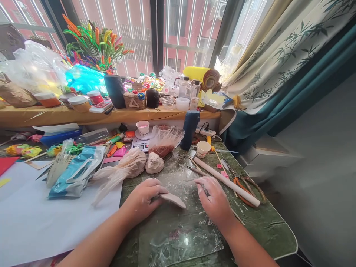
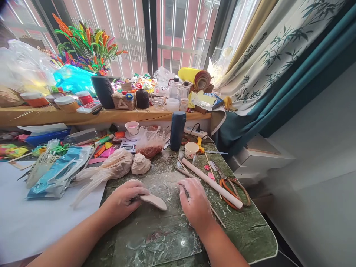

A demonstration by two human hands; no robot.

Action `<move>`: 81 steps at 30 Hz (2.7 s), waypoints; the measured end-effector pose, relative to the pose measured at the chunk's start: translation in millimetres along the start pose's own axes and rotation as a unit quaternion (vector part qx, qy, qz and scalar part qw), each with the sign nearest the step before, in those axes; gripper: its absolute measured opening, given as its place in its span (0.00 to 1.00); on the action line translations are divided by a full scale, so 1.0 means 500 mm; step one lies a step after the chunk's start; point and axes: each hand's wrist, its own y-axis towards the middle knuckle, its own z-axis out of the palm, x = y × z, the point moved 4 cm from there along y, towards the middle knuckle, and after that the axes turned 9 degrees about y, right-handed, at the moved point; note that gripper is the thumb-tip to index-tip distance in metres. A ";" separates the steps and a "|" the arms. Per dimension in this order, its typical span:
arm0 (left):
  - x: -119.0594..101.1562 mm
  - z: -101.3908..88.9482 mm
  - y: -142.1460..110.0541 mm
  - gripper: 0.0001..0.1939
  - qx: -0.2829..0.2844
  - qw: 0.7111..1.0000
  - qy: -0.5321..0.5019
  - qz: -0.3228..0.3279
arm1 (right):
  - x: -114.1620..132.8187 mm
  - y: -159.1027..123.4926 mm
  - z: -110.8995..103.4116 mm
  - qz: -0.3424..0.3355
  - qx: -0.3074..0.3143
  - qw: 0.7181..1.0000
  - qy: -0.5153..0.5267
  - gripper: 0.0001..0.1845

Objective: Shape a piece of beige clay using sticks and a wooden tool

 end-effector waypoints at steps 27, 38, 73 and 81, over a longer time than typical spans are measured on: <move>-0.026 0.021 -0.028 0.10 -0.051 0.990 -0.040 -0.127 | 0.036 -0.023 0.070 -0.006 0.159 0.984 0.081 0.11; -0.030 0.034 -0.028 0.08 0.015 0.994 0.051 -0.097 | 0.007 -0.039 0.087 -0.116 0.161 0.980 -0.013 0.10; 0.061 -0.140 -0.074 0.08 0.010 0.966 0.201 -0.162 | -0.002 -0.039 0.102 0.096 0.139 0.984 0.059 0.18; 0.075 -0.140 -0.072 0.07 -0.074 0.972 0.169 -0.148 | -0.006 -0.002 0.086 0.156 0.199 0.962 0.102 0.20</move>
